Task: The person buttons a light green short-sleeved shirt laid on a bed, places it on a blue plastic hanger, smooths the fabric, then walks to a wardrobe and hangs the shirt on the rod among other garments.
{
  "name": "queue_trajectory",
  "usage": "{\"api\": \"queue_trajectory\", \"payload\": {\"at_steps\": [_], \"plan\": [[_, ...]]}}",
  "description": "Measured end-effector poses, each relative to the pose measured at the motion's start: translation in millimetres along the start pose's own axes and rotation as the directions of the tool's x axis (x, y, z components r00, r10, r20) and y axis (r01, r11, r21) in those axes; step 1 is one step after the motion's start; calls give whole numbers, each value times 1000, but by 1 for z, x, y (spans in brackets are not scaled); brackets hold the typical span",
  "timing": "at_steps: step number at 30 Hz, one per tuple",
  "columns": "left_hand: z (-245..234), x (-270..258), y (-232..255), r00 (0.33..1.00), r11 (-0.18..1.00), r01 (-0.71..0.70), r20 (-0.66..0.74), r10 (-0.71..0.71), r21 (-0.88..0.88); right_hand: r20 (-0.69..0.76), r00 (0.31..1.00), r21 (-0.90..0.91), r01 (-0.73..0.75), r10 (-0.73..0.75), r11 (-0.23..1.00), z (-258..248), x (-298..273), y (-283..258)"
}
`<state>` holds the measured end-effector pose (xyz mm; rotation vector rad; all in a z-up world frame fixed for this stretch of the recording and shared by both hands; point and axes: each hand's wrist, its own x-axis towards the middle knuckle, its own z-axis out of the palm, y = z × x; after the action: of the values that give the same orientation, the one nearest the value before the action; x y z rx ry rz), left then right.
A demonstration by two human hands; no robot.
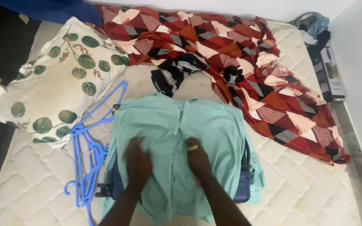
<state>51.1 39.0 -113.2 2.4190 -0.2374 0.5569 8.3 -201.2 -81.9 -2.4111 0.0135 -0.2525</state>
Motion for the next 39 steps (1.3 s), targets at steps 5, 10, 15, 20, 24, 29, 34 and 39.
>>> {"api": "queue_trajectory", "payload": {"at_steps": [5,10,15,20,24,29,34,39], "plan": [[-62,-37,-48,905,895,357,140,-402,265,121,989,-65,88,-80,994,-20,-32,-1],[-77,-29,-92,916,953,302,286,-279,-36,98,976,-66,204,-197,977,-25,-25,-5],[-104,0,-95,644,721,686,542,-539,-99,208,965,-96,184,-161,978,-30,-29,-16],[-81,2,-37,983,992,118,150,-110,-45,2,999,-403,51,-54,914,-29,-42,-27],[-44,-8,19,931,931,-140,274,240,-337,-201,971,-558,-224,131,799,-32,-59,-18],[-9,-11,43,808,953,1,561,-179,303,-212,951,-507,-303,223,807,-70,-73,32],[-7,-15,27,885,902,-225,465,30,369,-162,934,-483,-356,318,800,-101,-75,63],[-3,-2,18,852,917,-280,513,101,284,-50,938,-319,-340,342,885,-119,-55,76]]}}
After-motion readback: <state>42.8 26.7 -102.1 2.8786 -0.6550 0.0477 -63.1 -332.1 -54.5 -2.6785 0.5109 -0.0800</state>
